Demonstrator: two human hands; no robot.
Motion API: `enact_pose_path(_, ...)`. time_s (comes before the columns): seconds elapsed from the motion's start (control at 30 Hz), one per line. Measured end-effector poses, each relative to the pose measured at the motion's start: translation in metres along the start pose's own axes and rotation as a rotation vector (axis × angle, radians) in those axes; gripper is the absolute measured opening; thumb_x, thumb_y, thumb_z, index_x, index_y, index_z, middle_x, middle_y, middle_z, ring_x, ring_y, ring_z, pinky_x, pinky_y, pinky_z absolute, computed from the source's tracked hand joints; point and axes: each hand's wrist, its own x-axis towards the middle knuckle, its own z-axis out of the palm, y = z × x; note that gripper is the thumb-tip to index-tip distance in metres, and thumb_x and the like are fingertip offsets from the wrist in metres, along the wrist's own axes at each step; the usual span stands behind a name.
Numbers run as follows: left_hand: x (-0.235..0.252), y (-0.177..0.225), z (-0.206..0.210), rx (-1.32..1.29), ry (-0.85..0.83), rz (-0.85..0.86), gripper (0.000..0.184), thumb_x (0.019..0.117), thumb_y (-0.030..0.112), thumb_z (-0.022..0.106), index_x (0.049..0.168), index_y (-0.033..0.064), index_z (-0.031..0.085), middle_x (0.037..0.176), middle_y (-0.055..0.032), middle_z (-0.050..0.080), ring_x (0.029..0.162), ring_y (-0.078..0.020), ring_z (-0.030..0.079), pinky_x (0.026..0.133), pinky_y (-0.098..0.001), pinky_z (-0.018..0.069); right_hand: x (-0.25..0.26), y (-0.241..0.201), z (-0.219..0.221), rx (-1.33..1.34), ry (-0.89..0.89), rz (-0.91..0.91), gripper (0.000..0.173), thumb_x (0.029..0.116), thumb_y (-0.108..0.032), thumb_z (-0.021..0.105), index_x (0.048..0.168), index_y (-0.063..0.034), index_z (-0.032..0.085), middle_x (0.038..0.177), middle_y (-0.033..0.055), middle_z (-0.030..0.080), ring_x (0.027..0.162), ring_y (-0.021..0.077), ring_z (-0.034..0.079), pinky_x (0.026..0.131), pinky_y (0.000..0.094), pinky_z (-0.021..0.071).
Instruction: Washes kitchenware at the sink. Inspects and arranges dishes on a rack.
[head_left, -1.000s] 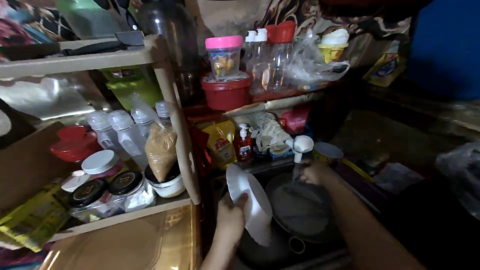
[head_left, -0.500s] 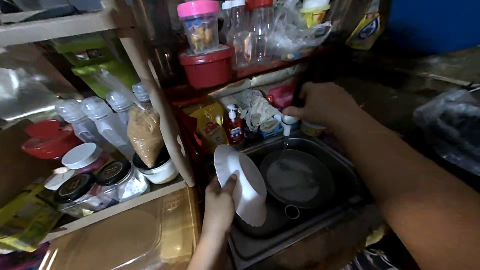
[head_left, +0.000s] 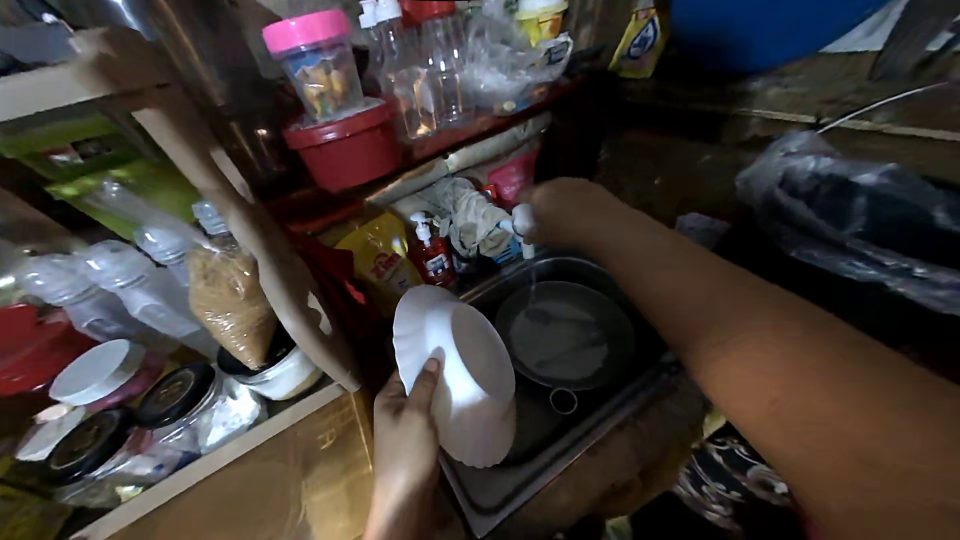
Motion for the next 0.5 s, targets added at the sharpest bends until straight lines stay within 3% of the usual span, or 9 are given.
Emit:
enact_pose_path(0.07,-0.002,-0.001,0.001,-0.012,-0.004,0.009,0.017,0.1035,0.005,0.054,0.103,-0.0018,0.069,0.08,-0.0055,0.074,0.07,-0.0088,0.072,0.065,-0.0248,0.0619,-0.001,-0.002,-0.001,-0.027,-0.029,0.005,0.033,0.0942,-0.017,0.073,0.12,0.0029,0.066,0.116,0.0306,0.066,0.113,0.0508,0.063,0.091,0.0709,0.0486)
enact_pose_path(0.23,-0.01,-0.003,-0.003,-0.023,-0.036,0.018,0.015,0.101,-0.001,0.052,0.099,-0.002,0.067,0.077,-0.0013,0.073,0.068,-0.0063,0.072,0.065,-0.0233,0.0625,-0.002,-0.012,-0.003,0.002,-0.077,0.15,0.042,0.0987,-0.033,0.069,0.11,0.0079,0.066,0.114,0.03,0.066,0.111,0.0484,0.064,0.088,0.0678,0.0497)
enact_pose_path(0.37,-0.017,-0.011,-0.011,-0.018,-0.076,0.058,0.015,0.0999,-0.001,0.052,0.101,-0.0023,0.067,0.081,0.0,0.074,0.074,-0.0055,0.072,0.07,-0.023,0.0626,-0.004,-0.019,0.005,0.043,-0.071,0.279,0.053,0.1034,-0.042,0.058,0.123,0.0077,0.063,0.123,0.0303,0.064,0.117,0.0481,0.062,0.091,0.0677,0.049)
enact_pose_path(0.5,-0.025,-0.018,-0.015,-0.019,-0.104,0.086,0.015,0.1006,0.001,0.052,0.104,-0.0024,0.066,0.083,-0.0009,0.075,0.076,-0.0071,0.073,0.073,-0.025,0.0635,-0.001,-0.027,0.017,0.108,-0.006,0.443,0.06,0.103,-0.048,0.055,0.125,0.0075,0.061,0.125,0.0288,0.064,0.117,0.0455,0.063,0.091,0.0651,0.0502)
